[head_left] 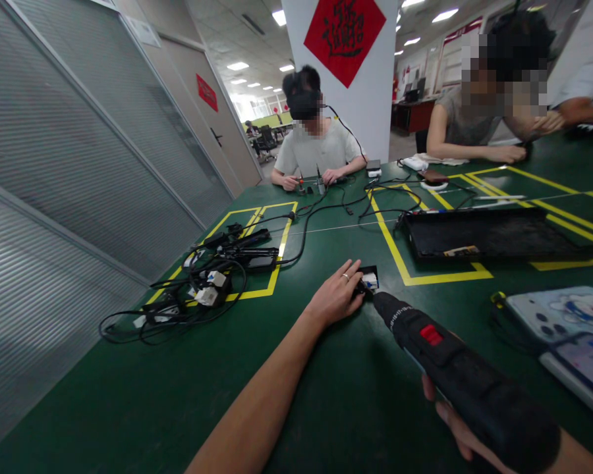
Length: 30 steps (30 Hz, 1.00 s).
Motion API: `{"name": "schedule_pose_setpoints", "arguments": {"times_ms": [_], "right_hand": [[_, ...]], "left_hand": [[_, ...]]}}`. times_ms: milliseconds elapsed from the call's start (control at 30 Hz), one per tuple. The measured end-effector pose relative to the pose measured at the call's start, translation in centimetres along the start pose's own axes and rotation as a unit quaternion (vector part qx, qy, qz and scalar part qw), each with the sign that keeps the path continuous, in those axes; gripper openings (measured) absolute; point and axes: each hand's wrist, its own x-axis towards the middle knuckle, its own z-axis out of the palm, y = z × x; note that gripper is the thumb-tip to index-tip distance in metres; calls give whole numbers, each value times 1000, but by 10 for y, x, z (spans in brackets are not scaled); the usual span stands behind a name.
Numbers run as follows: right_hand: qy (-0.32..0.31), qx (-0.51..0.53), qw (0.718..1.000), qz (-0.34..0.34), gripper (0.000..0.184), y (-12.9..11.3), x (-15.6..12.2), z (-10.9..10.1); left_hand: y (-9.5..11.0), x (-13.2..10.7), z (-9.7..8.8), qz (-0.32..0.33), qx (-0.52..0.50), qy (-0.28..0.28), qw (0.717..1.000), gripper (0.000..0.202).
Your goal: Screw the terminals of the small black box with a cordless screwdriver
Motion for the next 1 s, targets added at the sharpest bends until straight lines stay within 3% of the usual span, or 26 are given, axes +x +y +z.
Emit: {"name": "schedule_pose_setpoints", "arguments": {"times_ms": [100, 233, 300, 567, 833, 900, 1000], "right_hand": [[2, 8, 1000, 4, 54, -2, -1, -1], [5, 7, 1000, 13, 36, -3, -2, -1], [5, 10, 1000, 16, 36, -4, -2, -1], [6, 14, 1000, 20, 27, -5, -3, -2], [4, 39, 998, 43, 19, -3, -2, -1], [2, 46, 998, 48, 21, -4, -2, -2], [5, 55, 997, 52, 39, -6, -4, -3]], "left_hand": [[-1, 0, 0, 0, -14, 5, 1000, 42], [-2, 0, 2, -11, -53, 22, 998, 41], [-3, 0, 2, -23, -80, 26, 996, 41], [-1, -2, -3, -74, -201, 53, 975, 60], [-5, 2, 1, -107, -271, 45, 956, 50], [-4, 3, -1, -115, -276, 46, 953, 50], [-1, 3, -4, -124, -280, 40, 951, 50]]}}
